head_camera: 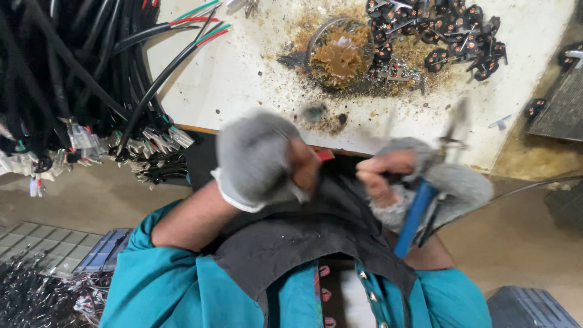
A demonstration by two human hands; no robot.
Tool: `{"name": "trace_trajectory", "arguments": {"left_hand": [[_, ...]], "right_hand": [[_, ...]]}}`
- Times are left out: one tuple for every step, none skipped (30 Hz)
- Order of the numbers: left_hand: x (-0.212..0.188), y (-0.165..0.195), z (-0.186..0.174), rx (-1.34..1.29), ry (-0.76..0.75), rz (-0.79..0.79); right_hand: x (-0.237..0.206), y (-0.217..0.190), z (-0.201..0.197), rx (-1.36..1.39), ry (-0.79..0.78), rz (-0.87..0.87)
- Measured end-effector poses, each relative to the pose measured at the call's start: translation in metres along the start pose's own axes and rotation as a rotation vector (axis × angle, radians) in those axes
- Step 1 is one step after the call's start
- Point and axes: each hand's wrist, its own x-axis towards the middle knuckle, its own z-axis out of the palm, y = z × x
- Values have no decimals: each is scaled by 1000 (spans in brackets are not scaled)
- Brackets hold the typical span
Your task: The person sits at a workbench soldering wires to small connectors. They hold a red wire against a connector in one hand, apply a soldering iron with the other, dip the joint in a flux container, and set finished connectors aside while picking up new ones.
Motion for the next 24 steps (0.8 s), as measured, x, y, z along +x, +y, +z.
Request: {"name": "trace_trajectory", "arguments": {"left_hand": [[8, 4, -3, -195, 105, -189], [16, 6, -7, 301, 180, 25], [25, 4, -11, 793, 237, 243], [33, 0, -13, 741, 246, 215], [39, -4, -15, 690, 260, 189], [42, -9, -15, 637, 269, 159], [42, -13, -16, 625, 246, 121], [41, -17, -16, 616, 223, 88], [40, -20, -16, 614, 207, 69], [38, -23, -15, 612, 192, 50], [37, -25, -14, 622, 186, 42], [36, -26, -14, 633, 185, 31], [35, -26, -13, 643, 183, 19], [36, -27, -12, 657, 185, 9], [36, -26, -12, 671, 185, 5], [37, -26, -11, 684, 186, 0], [38, -26, -11, 698, 185, 1], [38, -26, -12, 693, 183, 5], [38, -26, -12, 689, 181, 8], [37, -26, -13, 669, 178, 15], [37, -27, -14, 648, 175, 22], [37, -28, -14, 653, 175, 33], [37, -29, -14, 658, 175, 44], [37, -30, -14, 668, 179, 50]], "right_hand": [[-1, -2, 3, -134, 128, -197], [2, -6, 5, -248, 217, -355], [4, -10, 9, -349, 324, -492], [10, -16, 13, -441, 413, -603], [14, -22, 18, -515, 429, -650], [16, -29, 24, -591, 441, -692], [22, -35, 30, -638, 425, -723], [23, -40, 36, -652, 406, -771], [27, -45, 40, -628, 413, -859], [26, -47, 42, -668, 391, -812], [23, -50, 43, -705, 366, -761], [23, -49, 42, -699, 353, -757], [20, -48, 40, -692, 341, -753], [22, -44, 38, -640, 342, -798], [21, -40, 35, -615, 338, -827], [23, -36, 33, -591, 334, -857], [23, -32, 30, -594, 325, -869], [25, -29, 29, -594, 320, -892], [26, -26, 27, -595, 315, -914], [29, -23, 27, -593, 314, -950], [31, -22, 27, -591, 313, -985], [32, -21, 27, -579, 310, -989], [33, -20, 27, -567, 307, -993], [33, -20, 27, -563, 308, -992]]}}
